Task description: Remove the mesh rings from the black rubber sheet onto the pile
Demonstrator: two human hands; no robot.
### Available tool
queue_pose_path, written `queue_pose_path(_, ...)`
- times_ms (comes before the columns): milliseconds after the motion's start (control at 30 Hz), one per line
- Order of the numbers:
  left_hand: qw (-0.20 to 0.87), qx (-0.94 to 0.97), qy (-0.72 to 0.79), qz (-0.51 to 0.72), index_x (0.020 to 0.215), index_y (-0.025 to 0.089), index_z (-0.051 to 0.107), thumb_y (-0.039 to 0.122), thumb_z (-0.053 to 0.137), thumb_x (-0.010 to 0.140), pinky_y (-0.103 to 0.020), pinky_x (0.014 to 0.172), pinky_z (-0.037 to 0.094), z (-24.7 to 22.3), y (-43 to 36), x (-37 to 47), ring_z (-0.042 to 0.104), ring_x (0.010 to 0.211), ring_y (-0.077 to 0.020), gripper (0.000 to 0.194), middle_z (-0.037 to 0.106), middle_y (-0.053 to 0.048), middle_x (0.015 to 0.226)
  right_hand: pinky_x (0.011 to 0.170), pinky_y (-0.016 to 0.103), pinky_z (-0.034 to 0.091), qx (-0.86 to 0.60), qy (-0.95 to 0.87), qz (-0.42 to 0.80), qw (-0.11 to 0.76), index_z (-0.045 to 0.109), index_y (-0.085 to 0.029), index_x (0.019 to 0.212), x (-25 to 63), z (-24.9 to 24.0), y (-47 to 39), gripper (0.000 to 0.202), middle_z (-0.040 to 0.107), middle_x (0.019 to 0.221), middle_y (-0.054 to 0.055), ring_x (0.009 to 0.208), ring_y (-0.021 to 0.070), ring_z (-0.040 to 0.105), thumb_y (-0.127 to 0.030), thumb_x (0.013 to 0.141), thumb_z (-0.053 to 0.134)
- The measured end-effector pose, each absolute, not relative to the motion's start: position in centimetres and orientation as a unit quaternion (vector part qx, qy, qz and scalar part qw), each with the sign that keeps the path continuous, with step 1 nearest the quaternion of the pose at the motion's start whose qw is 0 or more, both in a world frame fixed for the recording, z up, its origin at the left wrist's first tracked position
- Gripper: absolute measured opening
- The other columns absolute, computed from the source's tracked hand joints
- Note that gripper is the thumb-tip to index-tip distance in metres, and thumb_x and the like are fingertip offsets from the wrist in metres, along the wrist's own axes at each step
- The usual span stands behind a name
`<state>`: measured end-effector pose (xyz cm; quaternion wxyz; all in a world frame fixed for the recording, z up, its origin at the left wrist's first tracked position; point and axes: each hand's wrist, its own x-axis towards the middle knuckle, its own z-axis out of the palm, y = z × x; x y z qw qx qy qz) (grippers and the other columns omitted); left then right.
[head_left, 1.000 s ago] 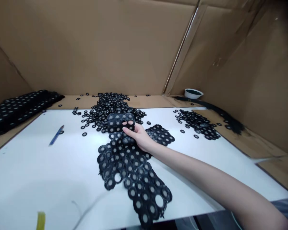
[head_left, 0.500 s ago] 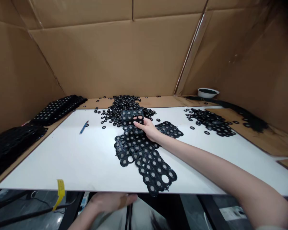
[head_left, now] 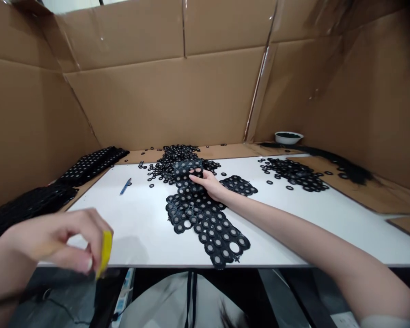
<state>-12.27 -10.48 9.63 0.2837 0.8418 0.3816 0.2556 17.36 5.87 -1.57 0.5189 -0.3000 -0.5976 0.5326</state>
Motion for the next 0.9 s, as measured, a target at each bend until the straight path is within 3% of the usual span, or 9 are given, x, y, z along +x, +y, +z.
queue_pose_path(167,0.223,0.823,0.388,0.351,0.106,0.026,0.064,0.052,0.054,0.081,-0.031,0.075,0.051,9.8,-1.8,-7.1,0.061,0.09,-0.0194,0.037,0.066,-0.005,0.1,0.087,0.032,0.04,-0.322,-0.594,0.525,0.517,0.063,-0.017,0.086,17.3,-1.2,5.7,0.03,0.064,0.09,0.001,0.087,0.0154,0.056,-0.039,0.068,0.073)
queue_pose_path(367,0.201,0.811,0.382,0.395,0.118,0.022,0.055,0.046,0.055,0.083,-0.033,0.085,0.047,5.1,4.4,-3.5,0.055,0.105,-0.0214,0.042,0.055,-0.008,0.122,0.082,0.031,0.042,-0.34,-0.582,0.529,0.516,0.061,-0.018,0.083,16.8,-0.6,5.5,0.03,0.065,0.086,0.0,0.084,0.0158,0.057,-0.041,0.067,0.072)
queue_pose_path(600,0.23,0.785,0.382,0.43,0.119,0.02,0.054,0.047,0.052,0.086,-0.03,0.08,0.047,-0.1,5.6,-1.2,0.057,0.093,-0.0189,0.042,0.061,-0.006,0.108,0.085,0.032,0.042,-0.344,-0.591,0.551,0.479,0.064,-0.019,0.083,17.8,0.5,4.8,0.025,0.066,0.087,-0.001,0.087,0.0171,0.06,-0.034,0.065,0.074)
queue_pose_path(733,0.218,0.78,0.38,0.446,0.113,0.02,0.056,0.043,0.059,0.083,-0.028,0.076,0.045,-0.5,4.0,-1.0,0.056,0.087,-0.0172,0.038,0.062,-0.004,0.105,0.083,0.037,0.045,-0.35,-0.609,0.578,0.416,0.068,-0.02,0.083,18.3,0.5,4.8,0.024,0.068,0.086,0.003,0.087,0.0213,0.061,-0.037,0.067,0.074)
queue_pose_path(900,0.196,0.796,0.358,0.447,0.104,0.019,0.059,0.035,0.063,0.081,-0.025,0.07,0.044,0.0,3.1,-0.7,0.055,0.083,-0.0148,0.028,0.061,-0.002,0.098,0.091,0.041,0.042,-0.343,-0.641,0.582,0.365,0.069,-0.021,0.093,18.4,0.4,4.5,0.03,0.068,0.102,0.004,0.099,0.023,0.059,-0.039,0.07,0.073)
